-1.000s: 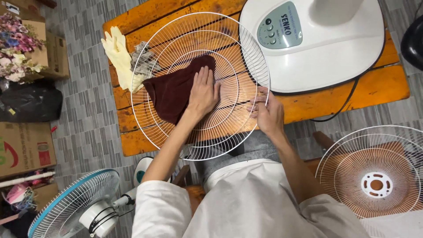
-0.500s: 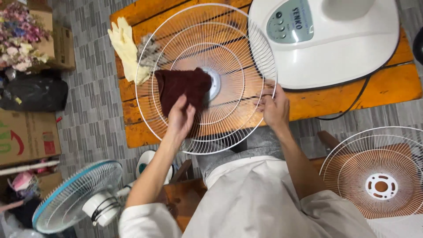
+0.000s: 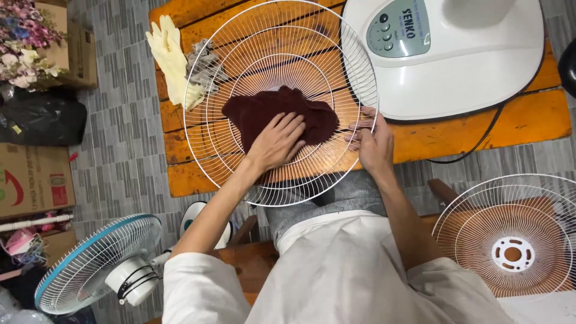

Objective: Wiping dust off a fan grill and its center ring using a cloth.

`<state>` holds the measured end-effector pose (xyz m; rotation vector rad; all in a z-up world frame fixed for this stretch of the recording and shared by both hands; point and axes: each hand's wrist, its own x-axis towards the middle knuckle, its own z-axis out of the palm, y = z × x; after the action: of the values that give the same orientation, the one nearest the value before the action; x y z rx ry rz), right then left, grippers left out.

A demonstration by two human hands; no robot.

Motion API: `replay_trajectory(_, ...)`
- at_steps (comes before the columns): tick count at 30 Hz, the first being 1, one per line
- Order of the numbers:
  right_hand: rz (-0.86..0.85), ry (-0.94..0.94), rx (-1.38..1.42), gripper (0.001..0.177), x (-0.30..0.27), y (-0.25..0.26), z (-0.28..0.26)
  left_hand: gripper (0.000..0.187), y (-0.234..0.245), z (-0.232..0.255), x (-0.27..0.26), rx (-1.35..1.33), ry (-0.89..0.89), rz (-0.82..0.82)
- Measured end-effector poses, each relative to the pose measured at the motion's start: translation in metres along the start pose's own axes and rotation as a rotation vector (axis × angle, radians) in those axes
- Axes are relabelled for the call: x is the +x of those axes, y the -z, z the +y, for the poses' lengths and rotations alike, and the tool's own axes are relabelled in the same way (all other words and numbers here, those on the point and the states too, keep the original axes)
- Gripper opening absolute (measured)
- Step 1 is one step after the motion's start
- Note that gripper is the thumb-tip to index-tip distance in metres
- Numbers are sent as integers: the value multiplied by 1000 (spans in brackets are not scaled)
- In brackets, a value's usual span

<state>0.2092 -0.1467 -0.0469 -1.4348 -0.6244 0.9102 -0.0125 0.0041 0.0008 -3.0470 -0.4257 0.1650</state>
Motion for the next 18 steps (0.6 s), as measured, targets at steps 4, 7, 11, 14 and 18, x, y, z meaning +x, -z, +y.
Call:
replay_trajectory(4,-19,0,24,56,-1,-1,-4,57,-9,-4,28,-96,21,-45)
replay_trajectory(7,-16,14,2,56,-6,-1,2,62,-21,-9,52,-44,160,72)
replay_trajectory(11,64,9,-24,55,-10,-3,12,64,-16,19,69,-173,426,96)
replay_trajectory(14,111,19,-67,56,-9,-7,22,52,-11,55,62,-370,298,179)
replay_trajectory(18,132,20,-100,55,-15,-7,32,58,-14,89,44,-480,225,103)
